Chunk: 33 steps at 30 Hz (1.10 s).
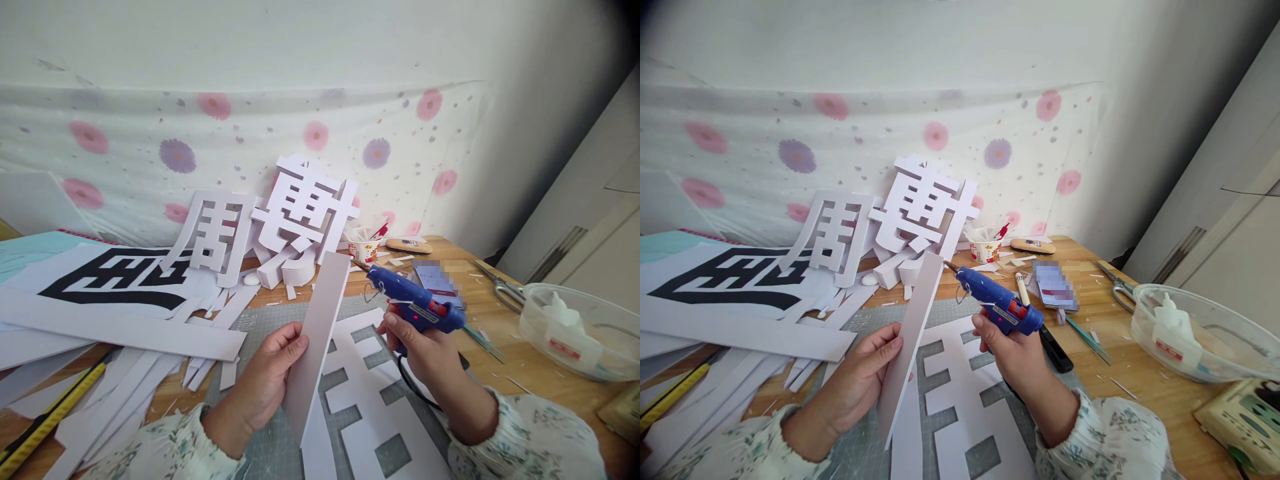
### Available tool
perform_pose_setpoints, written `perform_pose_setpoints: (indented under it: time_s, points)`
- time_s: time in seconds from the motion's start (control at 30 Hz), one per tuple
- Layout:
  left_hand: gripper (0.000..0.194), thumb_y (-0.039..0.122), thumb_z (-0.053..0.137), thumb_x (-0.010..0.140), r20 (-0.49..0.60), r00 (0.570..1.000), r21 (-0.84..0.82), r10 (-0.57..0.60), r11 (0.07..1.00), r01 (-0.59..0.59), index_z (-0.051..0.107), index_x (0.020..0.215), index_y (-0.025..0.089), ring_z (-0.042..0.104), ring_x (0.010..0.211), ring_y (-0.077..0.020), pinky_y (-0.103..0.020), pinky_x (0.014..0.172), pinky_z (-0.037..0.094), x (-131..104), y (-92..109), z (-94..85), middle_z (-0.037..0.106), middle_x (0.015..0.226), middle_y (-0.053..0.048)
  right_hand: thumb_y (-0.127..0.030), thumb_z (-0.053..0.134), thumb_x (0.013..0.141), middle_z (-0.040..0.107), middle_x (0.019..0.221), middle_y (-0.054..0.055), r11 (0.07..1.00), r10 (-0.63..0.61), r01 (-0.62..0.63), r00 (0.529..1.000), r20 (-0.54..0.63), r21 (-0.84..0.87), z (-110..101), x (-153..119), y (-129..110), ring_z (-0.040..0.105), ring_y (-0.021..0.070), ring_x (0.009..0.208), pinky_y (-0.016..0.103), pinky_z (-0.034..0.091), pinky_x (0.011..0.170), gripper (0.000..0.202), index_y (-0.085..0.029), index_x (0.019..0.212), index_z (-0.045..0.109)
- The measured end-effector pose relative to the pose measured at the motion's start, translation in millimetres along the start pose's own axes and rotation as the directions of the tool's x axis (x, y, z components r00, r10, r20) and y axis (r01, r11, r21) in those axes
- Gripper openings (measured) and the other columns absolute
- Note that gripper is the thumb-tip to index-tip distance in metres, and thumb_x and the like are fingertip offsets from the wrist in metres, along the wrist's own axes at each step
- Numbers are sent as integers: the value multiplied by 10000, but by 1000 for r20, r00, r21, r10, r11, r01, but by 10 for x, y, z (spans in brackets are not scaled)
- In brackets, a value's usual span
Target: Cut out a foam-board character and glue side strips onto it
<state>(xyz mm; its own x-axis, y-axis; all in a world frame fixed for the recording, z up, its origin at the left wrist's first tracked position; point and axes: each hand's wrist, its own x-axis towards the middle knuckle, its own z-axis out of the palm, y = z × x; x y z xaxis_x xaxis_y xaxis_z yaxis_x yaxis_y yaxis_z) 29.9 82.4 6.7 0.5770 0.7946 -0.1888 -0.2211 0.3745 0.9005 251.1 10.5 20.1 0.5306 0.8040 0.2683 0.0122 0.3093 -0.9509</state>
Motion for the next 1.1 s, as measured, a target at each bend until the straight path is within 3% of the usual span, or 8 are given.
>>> perform_pose_setpoints:
  time_s: [0.27,0.47,0.7,1.1]
  points:
    - [346,451,857,703,0,1000,15,0,1000,0,741,896,189,595,618,-112,-245,677,495,9,7,-3,721,773,-4,-511,817,672,584,464,-20,1000,1,-1,1000,15,-12,-11,2,47,623,176,480,277,500,432,349,-209,736,655]
    - [340,450,855,709,6,1000,3,-2,1000,2,740,892,188,636,732,-147,-245,702,499,0,22,13,736,821,-25,-501,809,696,580,458,-27,1000,-10,11,1000,22,-14,-2,-11,44,625,181,476,299,521,461,331,-217,750,648]
    - [345,444,855,711,16,1000,-7,-6,1000,6,747,920,192,641,744,-148,-244,709,503,11,22,7,735,829,-26,-501,810,698,654,580,5,999,-35,35,999,18,1,-10,-7,44,588,145,431,287,499,428,347,-206,751,636]
    - [324,425,850,722,14,1000,-4,8,1000,-8,755,922,189,600,659,-121,-240,681,502,5,13,3,720,811,-17,-495,815,697,655,592,5,998,-56,56,998,-20,5,1,-17,39,557,131,409,275,486,402,351,-201,775,639]
